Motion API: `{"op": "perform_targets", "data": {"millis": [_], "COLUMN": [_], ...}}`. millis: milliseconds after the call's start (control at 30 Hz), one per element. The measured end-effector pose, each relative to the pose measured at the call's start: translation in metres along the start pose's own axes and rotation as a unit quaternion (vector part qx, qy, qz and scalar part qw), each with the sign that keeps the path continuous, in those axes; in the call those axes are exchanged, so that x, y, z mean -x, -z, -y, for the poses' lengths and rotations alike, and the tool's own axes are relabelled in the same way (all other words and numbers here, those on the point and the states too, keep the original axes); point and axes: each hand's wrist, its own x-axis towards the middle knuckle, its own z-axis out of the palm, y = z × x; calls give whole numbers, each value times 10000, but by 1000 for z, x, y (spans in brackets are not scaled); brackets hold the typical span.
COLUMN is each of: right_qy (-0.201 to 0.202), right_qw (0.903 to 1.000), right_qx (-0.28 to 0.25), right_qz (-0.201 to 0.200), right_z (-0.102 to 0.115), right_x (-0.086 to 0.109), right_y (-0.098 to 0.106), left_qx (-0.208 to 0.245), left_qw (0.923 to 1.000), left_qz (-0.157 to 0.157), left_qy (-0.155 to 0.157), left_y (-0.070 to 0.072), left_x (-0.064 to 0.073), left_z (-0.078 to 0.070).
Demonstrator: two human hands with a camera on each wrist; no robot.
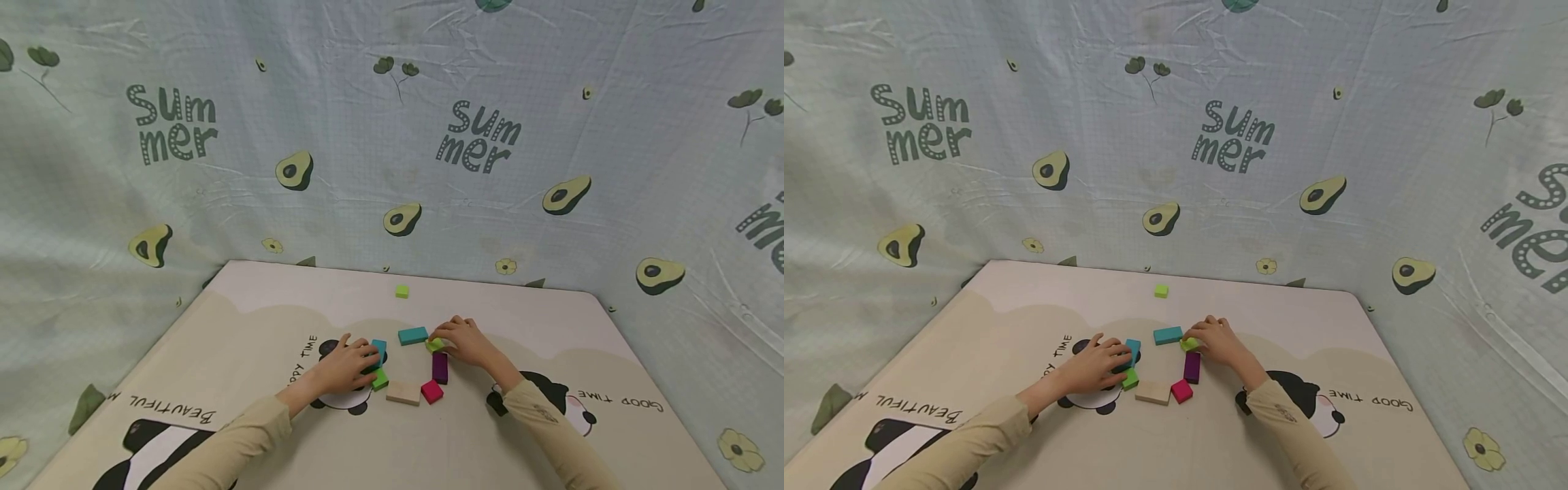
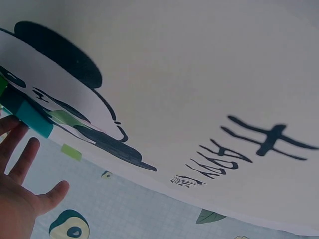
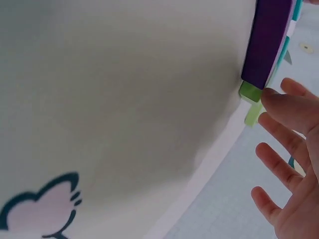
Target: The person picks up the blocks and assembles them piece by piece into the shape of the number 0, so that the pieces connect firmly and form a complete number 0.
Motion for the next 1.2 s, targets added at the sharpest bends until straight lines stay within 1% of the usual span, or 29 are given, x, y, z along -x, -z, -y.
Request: {"op": "perform_targets", "data": {"millis": [200,367,567,700,867,1200], "right_qy": [-14,27,141,207,285,289], "right_qw": [9998,9999,9999,9997,9994,9995], "right_qx": [-166,-106,-95,62,175,127], "right_qz": [-119,-68,22,58,-32,-45], "right_z": [6,11,14,14,15,16], "right_x": [8,15,20,22,23,23], "right_y": [7,9,6,2,1,4], "left_qx": [-5,43,132,256,380,448], "left_qw": [10000,10000,9999,9996,9990,9988], "left_qz": [-19,-33,56,141,194,164], "left_qy": [-5,-19,26,58,116,132], "left_y": [1,1,3,5,8,9], "left_x": [0,1,1,-1,-4,-5], "left_z": [0,0,0,0,1,2]}}
